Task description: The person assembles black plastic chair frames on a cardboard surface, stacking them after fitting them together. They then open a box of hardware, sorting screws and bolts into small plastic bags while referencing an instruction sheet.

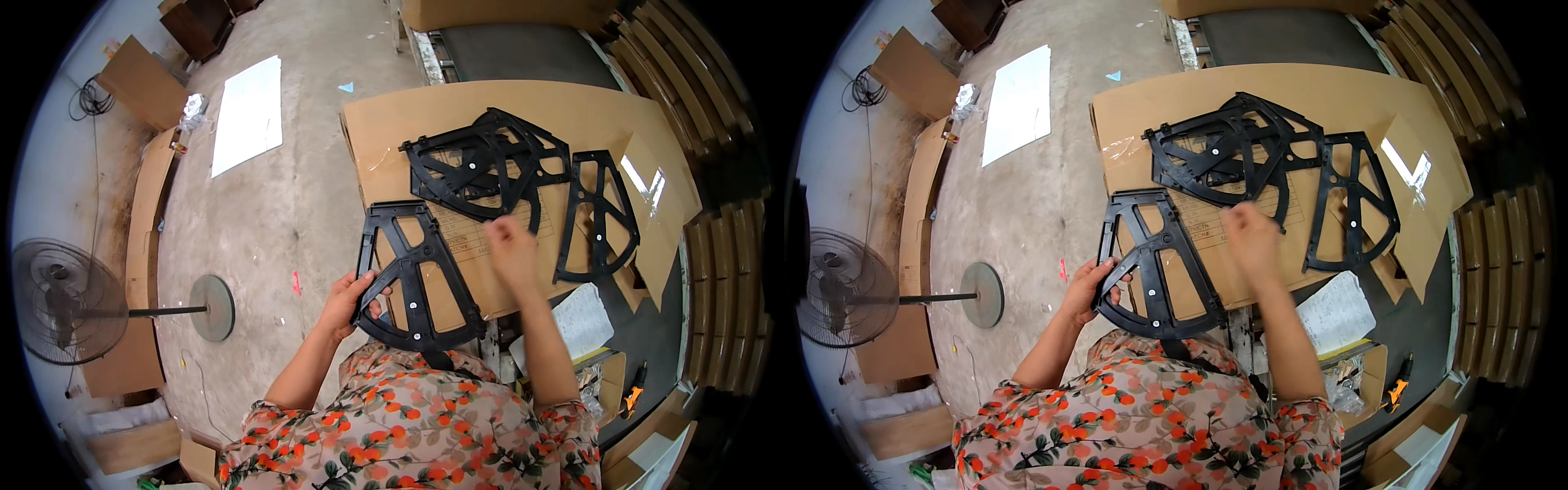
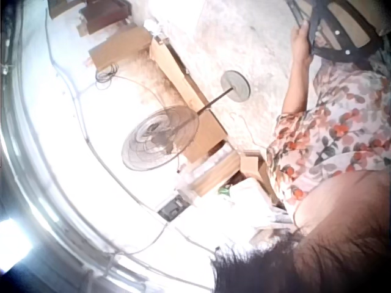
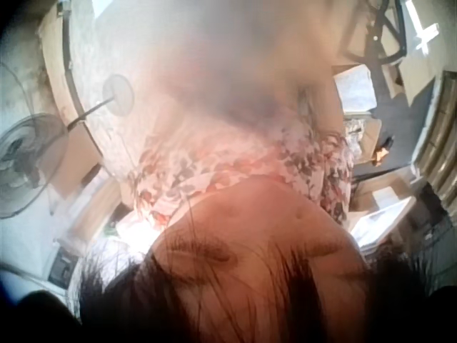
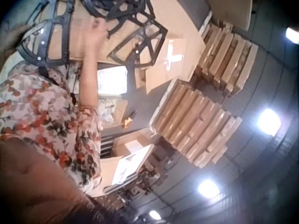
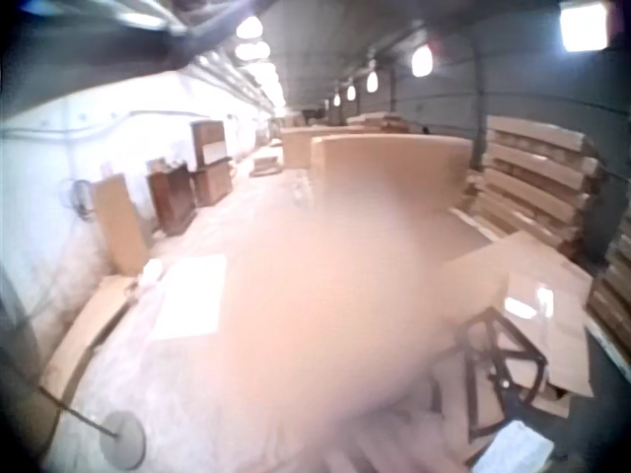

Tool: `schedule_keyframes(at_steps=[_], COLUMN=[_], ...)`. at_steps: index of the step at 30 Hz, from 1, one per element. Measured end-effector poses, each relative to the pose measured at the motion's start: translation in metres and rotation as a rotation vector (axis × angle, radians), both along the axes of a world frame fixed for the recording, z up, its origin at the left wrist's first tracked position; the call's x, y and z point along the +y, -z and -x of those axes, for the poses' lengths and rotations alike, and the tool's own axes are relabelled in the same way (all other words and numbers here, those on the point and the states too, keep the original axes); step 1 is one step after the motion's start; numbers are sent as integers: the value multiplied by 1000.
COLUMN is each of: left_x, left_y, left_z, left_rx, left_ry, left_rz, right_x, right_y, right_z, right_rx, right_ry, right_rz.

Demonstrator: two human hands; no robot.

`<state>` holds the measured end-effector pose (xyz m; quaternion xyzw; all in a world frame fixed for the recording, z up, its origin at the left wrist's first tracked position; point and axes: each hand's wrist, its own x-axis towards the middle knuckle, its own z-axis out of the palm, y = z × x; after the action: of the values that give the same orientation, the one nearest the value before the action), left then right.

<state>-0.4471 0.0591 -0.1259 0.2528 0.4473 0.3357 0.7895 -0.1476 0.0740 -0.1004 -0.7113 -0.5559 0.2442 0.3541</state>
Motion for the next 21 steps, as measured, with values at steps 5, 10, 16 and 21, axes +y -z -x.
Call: schedule_keyframes(at_steps=[5, 10, 16, 21], left_x=[3, -2, 3, -5], left_y=[0, 7, 8, 9], left_z=[-4, -1, 1, 6], left_rx=[-15, -24, -46, -40], left_ry=[27, -11, 15, -56], left_rz=[6, 14, 16, 39], right_x=[61, 76, 62, 29], right_y=[4, 7, -2, -21], right_z=[-59, -56, -61, -55], right_rx=[-357, 264, 870, 977], right_ry=[214, 367, 294, 101], right_rz=[88, 120, 9, 98])
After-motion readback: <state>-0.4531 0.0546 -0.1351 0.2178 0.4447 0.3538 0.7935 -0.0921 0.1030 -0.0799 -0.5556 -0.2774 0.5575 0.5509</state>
